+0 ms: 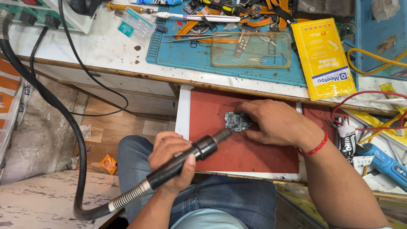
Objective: The person holds a phone motherboard on a red mat and heats it with a hot air gun, repositioning the board repeatedly. They then set the hot air gun aside and use a soldering iron to solder components on the board, steadying it with the other hand.
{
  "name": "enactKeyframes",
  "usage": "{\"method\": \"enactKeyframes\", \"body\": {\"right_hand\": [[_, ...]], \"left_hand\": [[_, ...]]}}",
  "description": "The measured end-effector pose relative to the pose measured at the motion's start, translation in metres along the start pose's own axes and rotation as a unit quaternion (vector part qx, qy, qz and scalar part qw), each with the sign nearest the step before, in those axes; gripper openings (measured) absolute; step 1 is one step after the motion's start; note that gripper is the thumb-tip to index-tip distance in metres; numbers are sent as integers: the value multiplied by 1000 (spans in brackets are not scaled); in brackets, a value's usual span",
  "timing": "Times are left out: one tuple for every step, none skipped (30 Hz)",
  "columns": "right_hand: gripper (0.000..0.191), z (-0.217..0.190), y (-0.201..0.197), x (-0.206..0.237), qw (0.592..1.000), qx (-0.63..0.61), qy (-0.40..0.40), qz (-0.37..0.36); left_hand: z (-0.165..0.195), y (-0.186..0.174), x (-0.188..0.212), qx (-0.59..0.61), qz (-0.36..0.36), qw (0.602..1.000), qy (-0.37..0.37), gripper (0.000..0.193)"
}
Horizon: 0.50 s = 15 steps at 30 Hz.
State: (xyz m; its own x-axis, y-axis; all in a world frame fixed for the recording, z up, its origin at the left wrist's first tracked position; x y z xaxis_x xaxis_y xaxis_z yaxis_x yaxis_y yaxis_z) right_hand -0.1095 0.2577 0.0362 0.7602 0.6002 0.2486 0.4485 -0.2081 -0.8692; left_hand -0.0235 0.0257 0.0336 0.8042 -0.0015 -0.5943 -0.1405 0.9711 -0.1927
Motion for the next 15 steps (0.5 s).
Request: {"method": "enactKeyframes", "body": {"right_hand": [[58, -1, -1, 0, 1000, -3, -10, 7], [56, -2, -1, -1, 1000, -3, -10, 5], [54, -2, -1, -1, 1000, -4, -9, 3], [53, -2, -1, -1, 1000, -5, -8, 1], [54, -2, -1, -1, 1000, -5, -7, -1], [55, -2, -2, -1, 1000, -4, -5, -3], [56, -3, -2, -1, 1000, -3, -4, -5], [56, -2, -1, -1, 1000, -3, 5, -11], [56, -2, -1, -1, 1000, -2, 13, -17], [55, -1, 0, -1, 999, -1, 22, -23], [54, -2, -1, -1, 1000, -4, 11, -15], [52, -3, -2, -1, 1000, -8, 1, -6], [51, -4, -3, -1, 1000, -12, -9, 2], [52, -5, -3, 0, 1000, -15, -16, 10], [53, -6, -4, 0, 999, -17, -24, 18]], "left_hand": [[-1, -1, 0, -13, 6, 1000, -10, 20], [-2, -2, 1, -27, 14, 999, -20, 20], [-3, -2, 1, -40, 21, 999, -29, 21], [-3, -3, 1, -39, 25, 998, -30, 20], [-3, -3, 0, -37, 29, 998, -30, 20], [-3, -4, 0, -35, 32, 998, -30, 20], [-1, -2, -1, -29, 16, 999, -17, 20], [2, 0, -1, -24, 2, 1000, -4, 20], [4, 2, -1, -18, -12, 1000, 9, 20], [2, 0, -1, -27, 8, 1000, -11, 21], [0, -2, -2, -36, 26, 999, -32, 21], [-3, -4, -2, -44, 44, 997, -52, 21], [-2, -2, -3, -31, 26, 999, -36, 21], [-1, 0, -3, -18, 8, 1000, -21, 21], [1, 1, -3, -5, -8, 1000, -6, 21]]}}
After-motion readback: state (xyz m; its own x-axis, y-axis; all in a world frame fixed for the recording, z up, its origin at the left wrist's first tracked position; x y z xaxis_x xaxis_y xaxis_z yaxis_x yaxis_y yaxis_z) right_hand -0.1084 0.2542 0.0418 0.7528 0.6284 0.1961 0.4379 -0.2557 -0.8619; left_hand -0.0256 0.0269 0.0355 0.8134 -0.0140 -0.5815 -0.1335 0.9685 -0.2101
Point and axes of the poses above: each hand's wrist, its own x-axis away from the middle knuckle, its own y-axis out of the palm, z = x × y, the point moved 6 cm from there along -x, towards the middle knuckle, and after that the axes turned 6 degrees about x, right-handed, at the moved point
